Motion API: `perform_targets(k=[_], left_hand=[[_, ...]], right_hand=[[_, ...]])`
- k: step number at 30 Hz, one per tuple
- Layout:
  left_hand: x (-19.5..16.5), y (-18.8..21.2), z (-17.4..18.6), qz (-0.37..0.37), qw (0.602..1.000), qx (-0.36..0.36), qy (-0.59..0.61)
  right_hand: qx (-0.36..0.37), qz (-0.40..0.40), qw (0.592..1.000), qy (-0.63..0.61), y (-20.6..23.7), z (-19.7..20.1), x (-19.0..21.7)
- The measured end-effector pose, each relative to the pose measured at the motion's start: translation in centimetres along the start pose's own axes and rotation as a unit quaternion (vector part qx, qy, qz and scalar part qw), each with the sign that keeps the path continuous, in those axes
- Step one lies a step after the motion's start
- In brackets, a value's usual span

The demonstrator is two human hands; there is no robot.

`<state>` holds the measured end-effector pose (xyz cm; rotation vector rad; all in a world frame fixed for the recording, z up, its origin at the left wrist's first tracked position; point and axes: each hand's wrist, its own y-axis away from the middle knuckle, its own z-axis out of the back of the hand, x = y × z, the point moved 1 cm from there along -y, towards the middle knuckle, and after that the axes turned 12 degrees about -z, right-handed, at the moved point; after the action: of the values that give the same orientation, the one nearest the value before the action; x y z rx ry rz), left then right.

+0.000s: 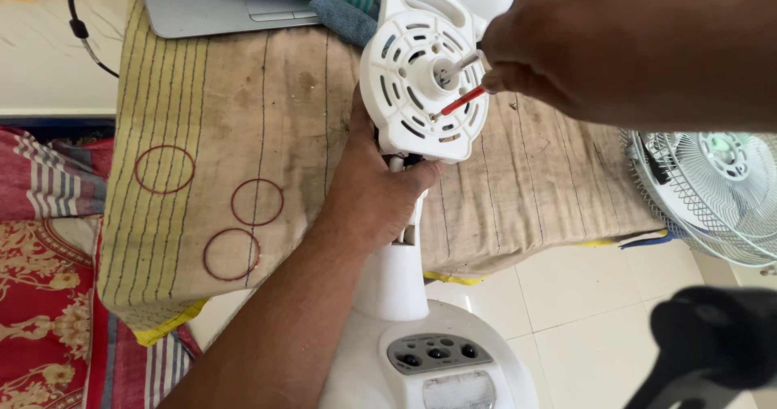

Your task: The person services a white table fan, using a screwdriver to unscrew and remove the rear motor housing and grille components, then repositions the front grille on the fan base and tightens screws to reassemble it.

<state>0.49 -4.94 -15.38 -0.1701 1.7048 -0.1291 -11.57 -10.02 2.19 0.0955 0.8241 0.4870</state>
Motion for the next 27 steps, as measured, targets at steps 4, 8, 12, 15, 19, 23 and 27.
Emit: perform_targets(k=[4, 8, 12, 15, 19, 23, 27], left_hand=[[-0.4, 0.0, 0.0, 0.018, 1.0, -0.003, -0.009], [-0.7, 0.0, -0.1, 0.044, 0.999, -0.001, -0.017], [-0.6, 0.1, -0.1, 0.024, 1.0, -0.002, 0.003], [-0.7, 0.0, -0.2, -0.005, 1.0, 0.0, 0.007], [-0.9, 0.0, -0.3, 0.04, 0.999, -0.001, -0.023], [-1.3, 0.0, -0.3, 0.042, 0.999, -0.003, -0.032], [-1.4, 0.0, -0.3, 0.032, 0.998, 0.0, -0.045]], right_hand=[[0.059, -0.037, 0.997, 0.028, 0.4, -0.1, -0.1], [-0.076, 0.05, 0.996, 0.015, 0.5, 0.0, -0.6], [-0.046, 0.063, 0.997, 0.003, 0.4, 0.6, -0.3], [0.082, -0.014, 0.996, 0.044, 0.3, 1.4, 0.0], [0.108, -0.065, 0.992, -0.016, 0.2, 1.7, 0.0], [-0.109, 0.104, 0.988, -0.019, 1.4, 1.4, -0.2], [0.075, 0.0, 0.996, 0.052, 1.2, 1.7, 0.0]])
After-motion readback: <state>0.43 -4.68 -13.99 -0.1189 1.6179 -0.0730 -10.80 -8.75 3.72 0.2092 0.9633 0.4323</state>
